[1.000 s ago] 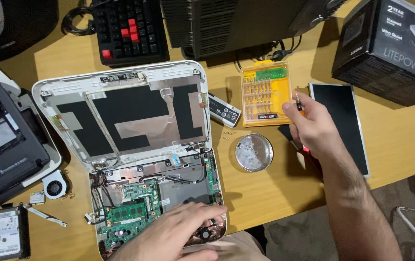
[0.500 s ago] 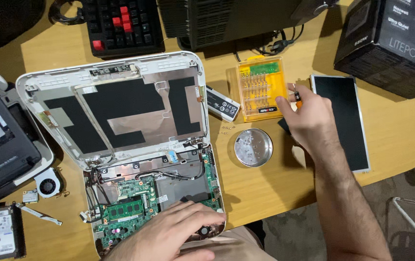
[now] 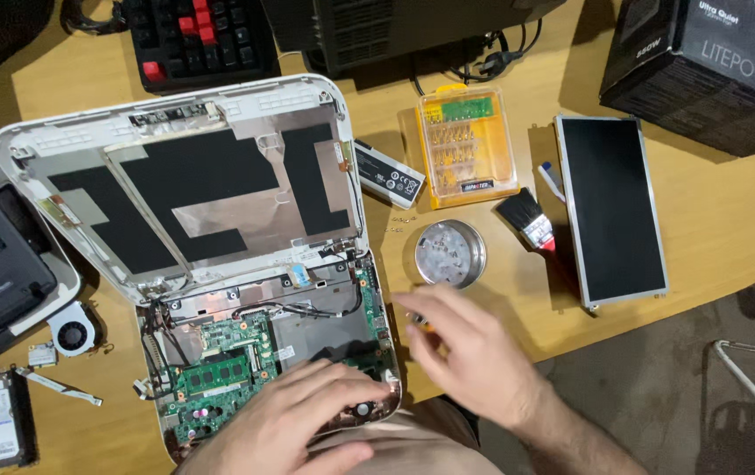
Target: The person disassembles a laptop by removing screws from the motherboard area using a screwdriver. They remove a RAM module and place it on the table, then continue unscrewing various components on the motherboard. The person works methodically across different sections of the exposed internal hardware.
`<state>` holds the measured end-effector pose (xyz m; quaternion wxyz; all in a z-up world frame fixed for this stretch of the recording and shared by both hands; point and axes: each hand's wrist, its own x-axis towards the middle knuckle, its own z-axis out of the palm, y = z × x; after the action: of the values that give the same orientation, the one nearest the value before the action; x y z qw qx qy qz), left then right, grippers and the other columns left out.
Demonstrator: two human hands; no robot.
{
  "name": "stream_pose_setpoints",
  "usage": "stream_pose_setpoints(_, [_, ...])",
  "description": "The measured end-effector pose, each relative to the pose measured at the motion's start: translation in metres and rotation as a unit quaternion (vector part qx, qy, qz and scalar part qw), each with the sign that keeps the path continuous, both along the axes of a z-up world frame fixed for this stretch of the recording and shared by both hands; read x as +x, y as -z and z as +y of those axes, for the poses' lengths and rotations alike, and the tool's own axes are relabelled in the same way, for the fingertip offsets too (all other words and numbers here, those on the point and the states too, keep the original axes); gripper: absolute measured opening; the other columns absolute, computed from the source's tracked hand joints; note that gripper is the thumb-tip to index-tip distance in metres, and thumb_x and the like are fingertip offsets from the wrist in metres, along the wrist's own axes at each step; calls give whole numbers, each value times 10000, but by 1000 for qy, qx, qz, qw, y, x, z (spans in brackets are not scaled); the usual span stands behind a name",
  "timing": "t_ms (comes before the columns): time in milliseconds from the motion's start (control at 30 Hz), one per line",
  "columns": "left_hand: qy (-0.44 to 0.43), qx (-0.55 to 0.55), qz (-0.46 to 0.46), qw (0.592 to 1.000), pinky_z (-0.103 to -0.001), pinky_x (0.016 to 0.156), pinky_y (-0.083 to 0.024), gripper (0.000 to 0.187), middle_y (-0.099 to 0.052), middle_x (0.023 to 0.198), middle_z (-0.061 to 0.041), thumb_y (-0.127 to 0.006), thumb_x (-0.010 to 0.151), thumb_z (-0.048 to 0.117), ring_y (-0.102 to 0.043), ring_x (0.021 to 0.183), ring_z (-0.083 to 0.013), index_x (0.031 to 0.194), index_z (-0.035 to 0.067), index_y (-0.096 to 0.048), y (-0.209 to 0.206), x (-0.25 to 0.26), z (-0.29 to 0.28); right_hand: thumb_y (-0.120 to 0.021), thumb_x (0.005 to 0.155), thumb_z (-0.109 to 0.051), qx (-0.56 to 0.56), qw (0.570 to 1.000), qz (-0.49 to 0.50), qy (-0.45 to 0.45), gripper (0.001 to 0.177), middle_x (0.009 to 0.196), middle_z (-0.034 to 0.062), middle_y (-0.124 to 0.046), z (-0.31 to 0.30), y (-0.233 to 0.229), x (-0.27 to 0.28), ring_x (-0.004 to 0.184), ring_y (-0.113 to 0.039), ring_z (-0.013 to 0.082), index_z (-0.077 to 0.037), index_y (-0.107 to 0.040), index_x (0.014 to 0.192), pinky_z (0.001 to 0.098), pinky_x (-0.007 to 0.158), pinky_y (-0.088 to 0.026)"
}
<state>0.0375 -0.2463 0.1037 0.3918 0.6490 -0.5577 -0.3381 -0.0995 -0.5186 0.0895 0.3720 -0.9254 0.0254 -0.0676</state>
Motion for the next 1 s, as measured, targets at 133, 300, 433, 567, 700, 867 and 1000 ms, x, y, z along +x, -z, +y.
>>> stream_pose_setpoints(133, [-47, -25, 20, 998, -470, 991, -657, 380, -864, 1365, -121, -791, 1196, 356, -819, 1196, -289, 1489, 115, -777, -11, 0, -1, -592, 1251, -168, 125, 992, 26, -12, 382, 1394, 150, -801, 18, 8, -18, 1227, -813, 284, -30, -754, 1568, 409, 1072, -646])
stream_pose_setpoints(300, [-164, -120, -111, 973, -398, 794, -538, 134, -788, 1022, -38, -745, 1186, 199, -734, 879, -233, 1078, 124, -770, -15, -7, 28, -599, 1250, -295, 100, 994, -48, 23, 421, 1384, 174, -922, 33, 27, -26, 1134, -895, 268, -72, -810, 1538, 389, 978, -690])
stream_pose_setpoints(433, [-243, -132, -179, 944, -431, 687, -436, 260, -726, 909, -64, -846, 1120, 153, -638, 745, -263, 935, 100, -672, -1, -13, 70, -548, 1258, -392, 82, 995, -47, 38, 500, 1239, 106, -885, 39, 53, -43, 988, -795, 234, -81, -828, 1532, 379, 903, -596])
stream_pose_setpoints(567, [-406, -125, -180, 887, -372, 665, -429, 424, -583, 741, -32, -852, 1098, 73, -534, 674, -198, 797, 98, -555, 22, -21, 112, -577, 1262, -278, 101, 989, -91, 54, 487, 1018, 96, -654, 35, 71, -52, 918, -622, 234, 20, -780, 1590, 391, 874, -505])
stream_pose_setpoints(700, [-531, -113, -161, 824, -360, 689, -332, 465, -483, 727, -22, -715, 1233, 111, -420, 687, -176, 818, 84, -507, 39, -22, 145, -683, 1269, -27, 58, 987, -93, 120, 382, 1292, 197, -679, 44, 76, -58, 1115, -648, 275, 28, -797, 1629, 373, 974, -537])
stream_pose_setpoints(867, [-607, -80, -98, 785, -299, 727, -545, 270, -669, 948, -42, -783, 1195, 131, -665, 804, -138, 1407, 44, -640, 82, -28, 173, -879, 1163, 185, 85, 979, -136, 129, 247, 1302, 280, -749, 43, 82, -56, 1181, -725, 360, 145, -783, 1386, 431, 1055, -589])
stream_pose_setpoints(1000, [-579, -55, -111, 806, -324, 676, -523, 274, -734, 966, -10, -779, 1149, 70, -624, 716, -126, 1407, 44, -686, 83, -28, 175, -928, 1140, 202, 108, 984, -85, 114, 172, 1384, 293, -750, 40, 56, -32, 1297, -720, 349, 86, -824, 1212, 441, 1172, -595])
